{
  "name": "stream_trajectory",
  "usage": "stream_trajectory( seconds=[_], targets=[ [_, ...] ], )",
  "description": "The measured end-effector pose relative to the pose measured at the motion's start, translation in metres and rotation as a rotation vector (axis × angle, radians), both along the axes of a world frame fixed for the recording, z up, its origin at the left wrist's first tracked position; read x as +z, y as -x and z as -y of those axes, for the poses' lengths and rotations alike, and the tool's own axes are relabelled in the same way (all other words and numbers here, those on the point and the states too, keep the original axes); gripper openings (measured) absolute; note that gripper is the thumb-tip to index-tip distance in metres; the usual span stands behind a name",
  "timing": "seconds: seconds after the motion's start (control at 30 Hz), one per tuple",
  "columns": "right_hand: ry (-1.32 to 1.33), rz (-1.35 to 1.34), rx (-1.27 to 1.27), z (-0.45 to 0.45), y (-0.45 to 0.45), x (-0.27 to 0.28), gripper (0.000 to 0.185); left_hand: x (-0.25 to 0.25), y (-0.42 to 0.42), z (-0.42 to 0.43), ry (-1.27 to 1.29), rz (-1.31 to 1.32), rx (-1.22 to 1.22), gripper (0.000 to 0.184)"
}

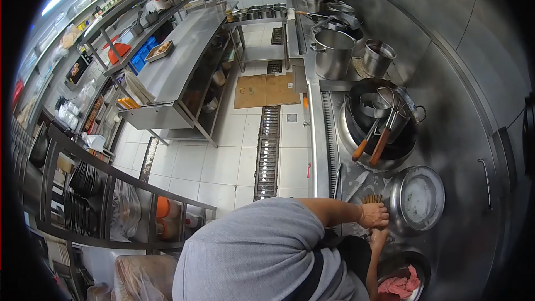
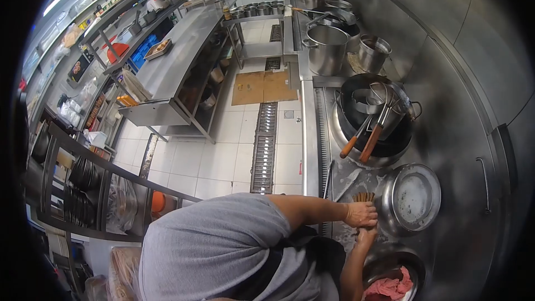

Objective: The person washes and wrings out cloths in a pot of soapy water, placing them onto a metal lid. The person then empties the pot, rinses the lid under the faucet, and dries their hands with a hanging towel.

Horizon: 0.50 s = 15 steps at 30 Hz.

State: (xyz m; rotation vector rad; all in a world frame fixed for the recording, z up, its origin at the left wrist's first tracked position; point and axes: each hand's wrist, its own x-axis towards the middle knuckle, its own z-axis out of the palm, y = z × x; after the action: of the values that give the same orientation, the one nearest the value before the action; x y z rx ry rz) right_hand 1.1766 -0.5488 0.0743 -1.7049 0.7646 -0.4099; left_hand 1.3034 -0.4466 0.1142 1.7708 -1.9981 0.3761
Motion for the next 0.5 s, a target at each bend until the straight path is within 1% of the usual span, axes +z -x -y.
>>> stream_trajectory(
  seconds=[0.03,0.07,0.1,0.17,0.2,0.27,0.3,0.37,0.5],
  targets=[
    [-0.05,-0.003,0.014,-0.015,0.003,0.031,0.031,-0.004,0.005,0.002,-0.073,-0.049,0.013,0.038],
    [-0.099,-0.006,0.027,-0.021,0.005,0.047,0.034,-0.007,0.009,0.004,-0.074,-0.05,0.014,0.038],
    [-0.1,-0.007,0.026,-0.016,0.007,0.042,0.034,-0.008,0.014,0.005,-0.087,-0.063,0.047,0.038],
    [-0.276,-0.112,0.002,0.002,0.012,0.02,0.043,-0.01,0.018,0.005,-0.101,-0.072,0.077,0.037],
    [-0.275,-0.11,-0.001,0.006,0.013,0.009,0.043,-0.01,0.02,0.005,-0.097,-0.085,0.093,0.036],
    [0.04,0.026,0.039,0.011,0.012,-0.009,0.045,-0.01,0.021,0.006,-0.093,-0.097,0.104,0.036],
    [0.039,0.026,0.037,0.008,0.012,-0.003,0.045,-0.01,0.021,0.006,-0.098,-0.109,0.109,0.036],
    [-0.147,-0.044,-0.013,-0.002,0.011,0.02,0.046,-0.01,0.022,0.007,-0.104,-0.12,0.113,0.035],
    [-0.176,-0.013,-0.005,0.007,0.014,0.0,0.046,-0.006,0.022,0.006,-0.135,-0.12,0.118,0.036]
  ],
)
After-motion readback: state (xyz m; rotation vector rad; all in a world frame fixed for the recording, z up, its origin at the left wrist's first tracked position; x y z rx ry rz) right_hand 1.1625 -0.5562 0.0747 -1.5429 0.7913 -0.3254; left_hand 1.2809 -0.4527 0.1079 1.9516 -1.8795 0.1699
